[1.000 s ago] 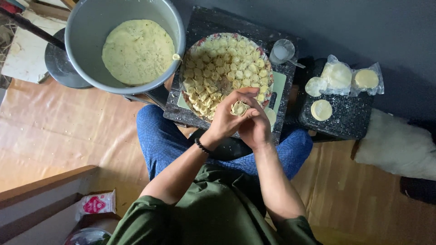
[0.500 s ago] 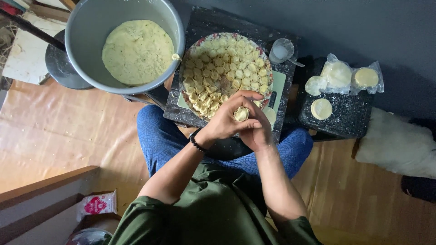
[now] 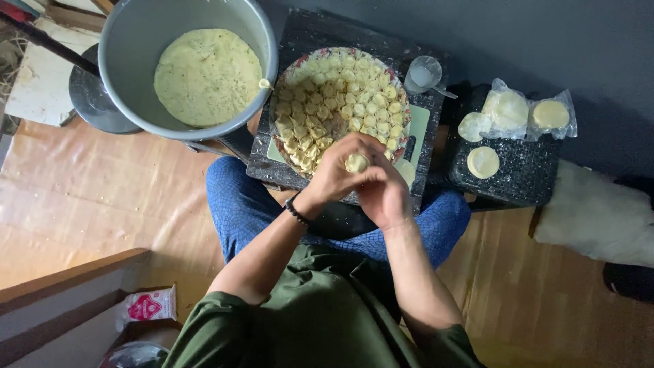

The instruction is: The person sits cross-legged and repeatedly forms dumplings by placing filling onto round dough wrappers, folding and pinching them closed, then arranging the finished dumplings on a nearby plate. The person handles dough wrappers, filling, and the plate of completed dumplings throughout the clip.

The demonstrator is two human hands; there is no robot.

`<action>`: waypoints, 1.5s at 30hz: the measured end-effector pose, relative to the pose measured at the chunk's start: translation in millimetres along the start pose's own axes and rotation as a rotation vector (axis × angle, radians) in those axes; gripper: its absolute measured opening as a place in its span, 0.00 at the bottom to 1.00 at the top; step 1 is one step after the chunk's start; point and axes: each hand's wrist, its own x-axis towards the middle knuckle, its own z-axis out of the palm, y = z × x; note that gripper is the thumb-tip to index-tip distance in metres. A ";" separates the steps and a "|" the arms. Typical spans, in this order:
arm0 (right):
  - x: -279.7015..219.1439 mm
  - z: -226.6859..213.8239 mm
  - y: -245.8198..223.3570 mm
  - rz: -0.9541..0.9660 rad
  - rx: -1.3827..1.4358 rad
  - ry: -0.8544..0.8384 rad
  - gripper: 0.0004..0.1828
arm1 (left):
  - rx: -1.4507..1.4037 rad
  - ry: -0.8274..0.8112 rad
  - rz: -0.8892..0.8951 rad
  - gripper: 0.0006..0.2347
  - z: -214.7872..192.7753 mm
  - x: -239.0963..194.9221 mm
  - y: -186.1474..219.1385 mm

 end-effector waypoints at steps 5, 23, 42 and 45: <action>7.5 -33.0 17.1 0.015 0.139 0.116 0.18 | 0.293 0.180 0.063 0.13 2.2 7.9 19.7; 1.6 -4.0 15.1 -0.345 -0.428 0.018 0.29 | 0.290 0.308 0.172 0.08 15.7 2.7 15.2; -4.5 23.9 2.1 -0.151 -0.096 0.061 0.14 | -0.469 0.295 -0.275 0.10 17.6 -0.4 25.5; 10.4 -11.0 9.6 -0.126 -0.109 0.014 0.20 | -0.403 0.167 -0.196 0.08 13.6 -3.2 24.3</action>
